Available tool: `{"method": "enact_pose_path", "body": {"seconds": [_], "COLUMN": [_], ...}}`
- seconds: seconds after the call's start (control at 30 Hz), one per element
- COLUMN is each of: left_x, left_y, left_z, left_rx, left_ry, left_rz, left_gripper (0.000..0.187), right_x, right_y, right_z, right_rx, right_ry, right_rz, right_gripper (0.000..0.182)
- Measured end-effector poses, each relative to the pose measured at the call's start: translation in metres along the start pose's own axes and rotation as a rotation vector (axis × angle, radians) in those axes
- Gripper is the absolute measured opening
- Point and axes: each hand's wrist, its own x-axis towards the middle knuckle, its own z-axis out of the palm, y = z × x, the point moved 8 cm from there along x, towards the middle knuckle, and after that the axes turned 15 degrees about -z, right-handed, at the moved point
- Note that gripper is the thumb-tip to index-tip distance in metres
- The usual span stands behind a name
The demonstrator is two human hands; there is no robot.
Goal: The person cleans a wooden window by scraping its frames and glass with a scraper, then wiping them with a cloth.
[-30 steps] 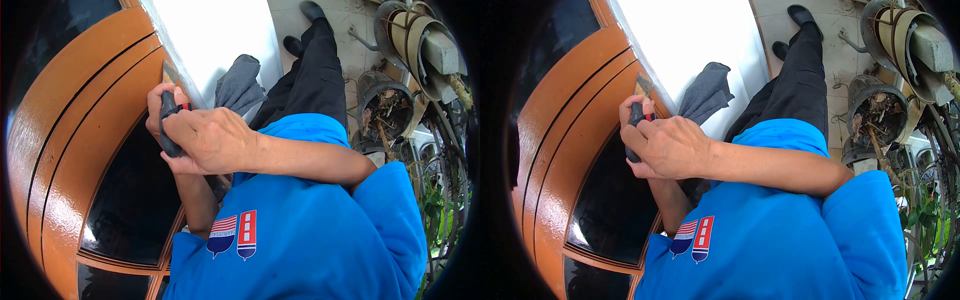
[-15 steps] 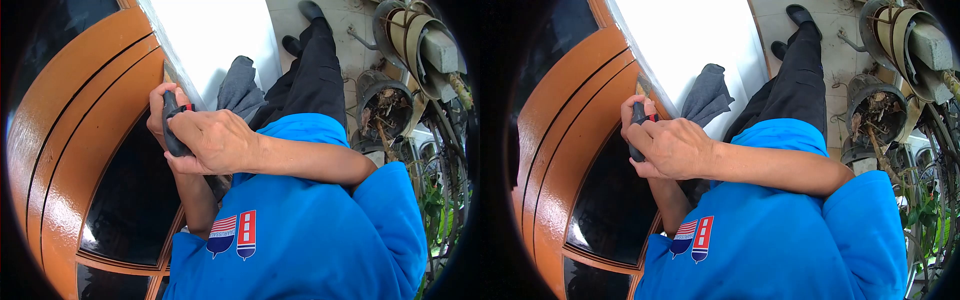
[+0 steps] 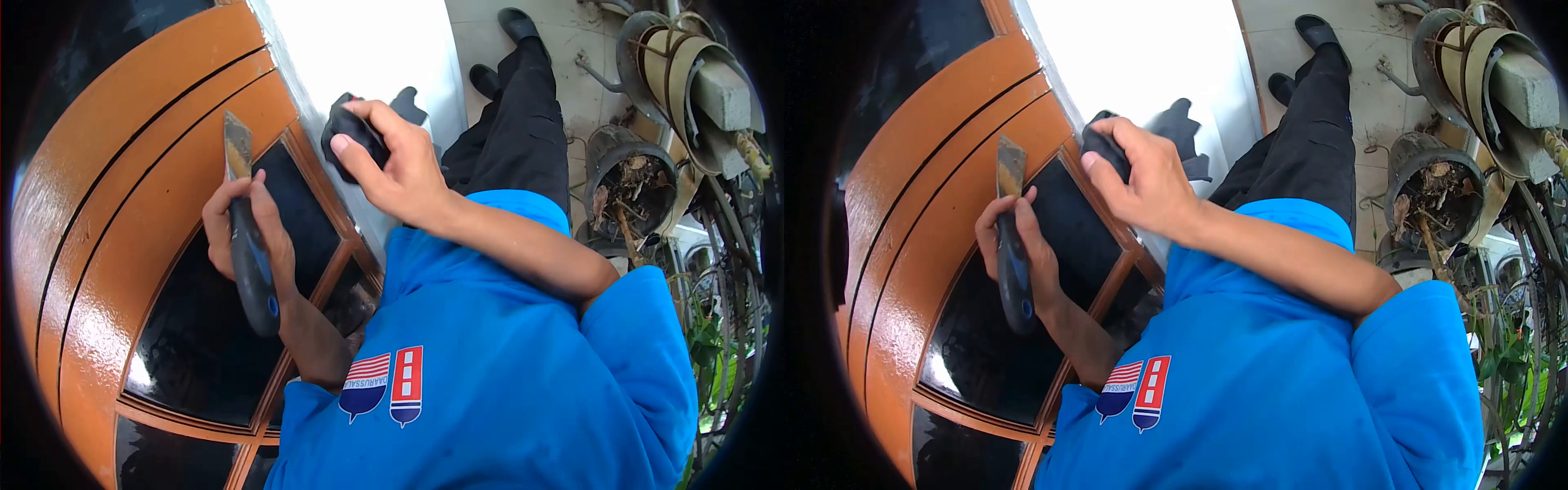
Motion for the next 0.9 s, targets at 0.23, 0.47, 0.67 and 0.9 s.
{"method": "enact_pose_path", "body": {"seconds": [0.23, 0.47, 0.67, 0.9], "left_x": [-0.007, -0.009, -0.01, -0.014], "left_y": [0.007, 0.01, 0.014, 0.016], "left_z": [-0.017, -0.014, -0.02, -0.026], "left_rx": [-0.058, -0.036, -0.039, -0.089], "left_ry": [-0.018, -0.007, 0.002, 0.035], "left_rz": [0.075, 0.084, 0.095, 0.123], "left_gripper": [0.009, 0.01, 0.011, 0.013], "right_x": [0.011, -0.007, 0.003, -0.001], "right_y": [0.027, 0.034, 0.028, 0.014], "right_z": [0.06, 0.089, 0.086, 0.1], "right_rx": [-0.222, -0.398, -0.364, -0.379], "right_ry": [-0.196, -0.317, -0.24, -0.276], "right_rz": [-0.249, -0.278, -0.288, -0.47], "right_gripper": [0.052, 0.066, 0.062, 0.073]}}
